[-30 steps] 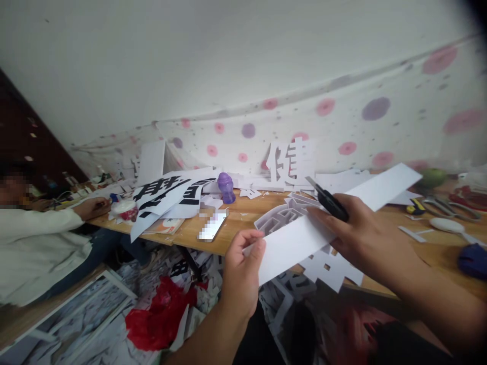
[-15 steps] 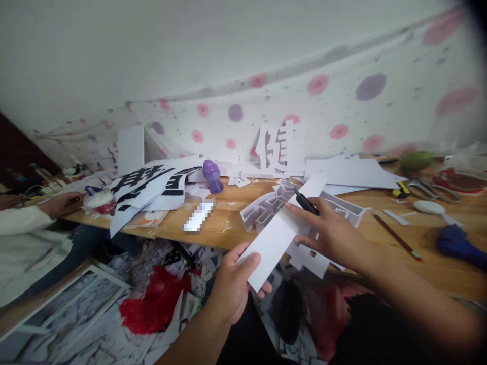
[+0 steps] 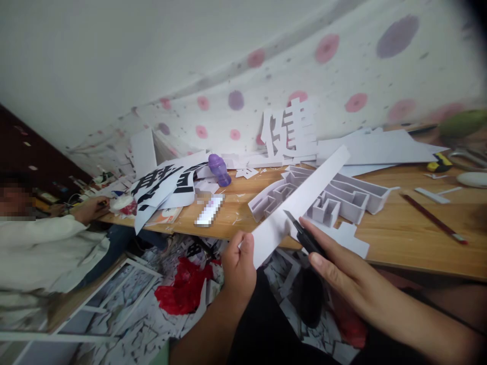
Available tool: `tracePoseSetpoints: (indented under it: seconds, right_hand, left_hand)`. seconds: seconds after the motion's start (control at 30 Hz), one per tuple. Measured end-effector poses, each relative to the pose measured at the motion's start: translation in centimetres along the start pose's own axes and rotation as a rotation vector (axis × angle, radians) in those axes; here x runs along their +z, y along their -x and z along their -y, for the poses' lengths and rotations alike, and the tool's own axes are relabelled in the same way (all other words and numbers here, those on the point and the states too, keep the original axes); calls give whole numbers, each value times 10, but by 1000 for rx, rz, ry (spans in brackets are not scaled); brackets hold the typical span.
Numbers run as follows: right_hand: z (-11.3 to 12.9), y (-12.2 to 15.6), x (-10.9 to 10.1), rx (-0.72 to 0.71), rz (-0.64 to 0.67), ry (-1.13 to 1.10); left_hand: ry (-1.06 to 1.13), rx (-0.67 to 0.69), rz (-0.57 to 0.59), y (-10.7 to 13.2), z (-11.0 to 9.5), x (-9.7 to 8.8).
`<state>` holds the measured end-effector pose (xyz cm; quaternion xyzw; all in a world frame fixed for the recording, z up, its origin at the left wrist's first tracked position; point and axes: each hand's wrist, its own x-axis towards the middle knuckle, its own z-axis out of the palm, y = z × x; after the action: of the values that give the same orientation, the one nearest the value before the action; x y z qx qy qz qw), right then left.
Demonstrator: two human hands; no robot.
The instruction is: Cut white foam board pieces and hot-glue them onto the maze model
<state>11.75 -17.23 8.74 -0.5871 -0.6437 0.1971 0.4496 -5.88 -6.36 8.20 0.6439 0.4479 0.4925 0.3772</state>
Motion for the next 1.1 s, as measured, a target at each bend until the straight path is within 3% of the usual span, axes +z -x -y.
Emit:
tracePoseSetpoints:
  seconds: [0.1, 0.33, 0.5, 0.63, 0.83, 1.1]
  right_hand:
    - [10, 7, 5, -12, 6, 21]
    - [14, 2, 18, -38, 45, 104]
    - [18, 0, 19, -111, -29, 263]
    - [20, 0, 18, -201, 18, 272]
    - [16, -1, 26, -151, 67, 284]
    - [18, -2, 25, -141, 89, 214]
  left_hand:
    - [-30, 159, -38, 3, 2, 0]
    - [-74, 256, -86, 5, 0, 2]
    - [-44, 193, -62, 6, -1, 3]
    - [-17, 147, -71, 5, -1, 3]
    - [44, 75, 6, 3, 1, 0]
    - [61, 138, 23, 4, 3, 1]
